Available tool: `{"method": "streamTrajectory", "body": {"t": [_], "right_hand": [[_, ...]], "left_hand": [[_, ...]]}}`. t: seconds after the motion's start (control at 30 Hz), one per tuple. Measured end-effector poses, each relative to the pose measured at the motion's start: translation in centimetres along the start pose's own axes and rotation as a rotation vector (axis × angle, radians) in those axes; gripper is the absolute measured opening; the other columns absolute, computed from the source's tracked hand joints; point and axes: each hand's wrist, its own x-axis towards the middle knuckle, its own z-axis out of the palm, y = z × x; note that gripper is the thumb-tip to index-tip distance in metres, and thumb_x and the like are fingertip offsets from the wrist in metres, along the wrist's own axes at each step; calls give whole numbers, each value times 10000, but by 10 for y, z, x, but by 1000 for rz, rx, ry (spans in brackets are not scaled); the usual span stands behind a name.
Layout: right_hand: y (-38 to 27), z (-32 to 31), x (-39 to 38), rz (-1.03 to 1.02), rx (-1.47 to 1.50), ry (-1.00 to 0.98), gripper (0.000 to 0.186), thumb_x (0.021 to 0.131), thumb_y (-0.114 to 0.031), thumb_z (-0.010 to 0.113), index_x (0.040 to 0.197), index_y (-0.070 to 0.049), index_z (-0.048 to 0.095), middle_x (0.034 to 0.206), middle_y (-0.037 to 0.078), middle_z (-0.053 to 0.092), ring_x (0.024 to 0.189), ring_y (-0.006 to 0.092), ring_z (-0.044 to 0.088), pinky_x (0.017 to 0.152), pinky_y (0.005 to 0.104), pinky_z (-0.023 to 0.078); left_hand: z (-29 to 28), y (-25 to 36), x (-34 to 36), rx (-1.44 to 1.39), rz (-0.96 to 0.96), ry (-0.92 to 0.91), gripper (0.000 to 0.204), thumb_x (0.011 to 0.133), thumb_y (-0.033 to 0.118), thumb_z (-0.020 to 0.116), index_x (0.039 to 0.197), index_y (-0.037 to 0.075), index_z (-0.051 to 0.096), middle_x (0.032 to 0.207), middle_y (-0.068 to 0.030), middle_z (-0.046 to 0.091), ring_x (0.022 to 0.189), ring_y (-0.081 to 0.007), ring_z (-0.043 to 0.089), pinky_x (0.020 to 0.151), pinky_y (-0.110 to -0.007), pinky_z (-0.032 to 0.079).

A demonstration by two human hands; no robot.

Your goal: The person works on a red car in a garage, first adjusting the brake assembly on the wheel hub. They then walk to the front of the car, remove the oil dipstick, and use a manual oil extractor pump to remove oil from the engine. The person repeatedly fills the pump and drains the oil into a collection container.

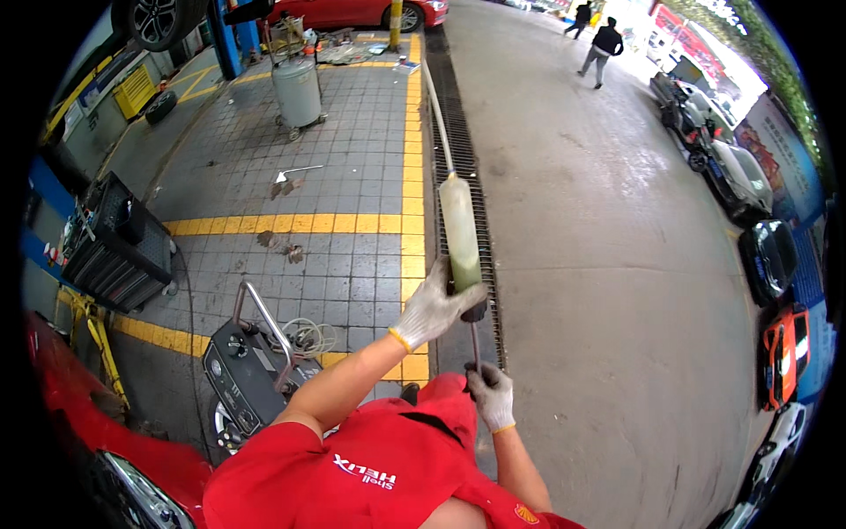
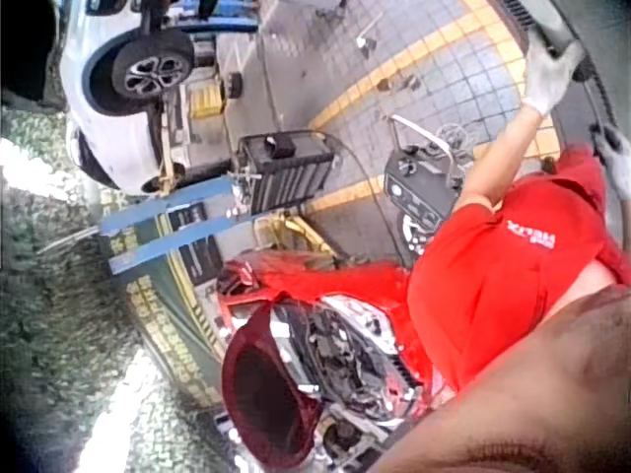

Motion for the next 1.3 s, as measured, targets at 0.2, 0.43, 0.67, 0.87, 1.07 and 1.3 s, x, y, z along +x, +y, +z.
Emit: {"method": "streamTrajectory", "body": {"t": [0.2,0.43,0.67,0.87,1.07,1.3], "right_hand": [[-60,23,180,-49,93,-105,233,1014,-130,725,1195,13,756,835,20,716,653,77,617,556,240,449],[-169,64,400,-43,68,-243,242,1009,-129,736,1213,1,740,817,24,715,626,82,603,545,243,433],[-261,139,620,-6,84,-367,263,1020,-109,746,1253,14,745,1020,20,755,821,75,653,725,254,561],[-338,219,795,-91,-116,-383,282,1051,-148,695,1287,0,740,958,26,747,734,73,652,652,256,542],[-412,342,957,-135,-161,-496,349,1039,-240,738,1315,-26,743,934,6,733,768,49,612,694,265,543],[-526,429,1106,-131,-222,-527,345,1055,-284,725,1282,-25,746,835,-31,667,700,45,558,623,250,469]], "left_hand": [[-56,-8,153,-247,1,-60,792,946,214,846,1545,-29,388,1391,-147,611,1240,-198,625,1082,-390,536],[-159,-124,297,-36,-260,137,645,1024,331,735,1503,-32,502,1348,-161,671,1080,-196,695,940,-370,596],[-328,-364,242,442,-1223,578,846,933,734,572,1389,32,689,1408,-269,687,1370,-435,617,1151,-488,474],[-372,-405,211,303,-1472,781,766,981,618,560,1410,-10,657,1370,-307,685,1251,-456,675,1079,-519,513],[-436,-444,448,44,-1337,795,690,1010,535,570,1391,-34,655,1327,-290,709,1189,-436,695,1025,-524,523],[-697,-460,791,599,-829,566,648,1044,494,585,1371,-61,653,1338,-277,722,1207,-430,701,1026,-521,518]]}}
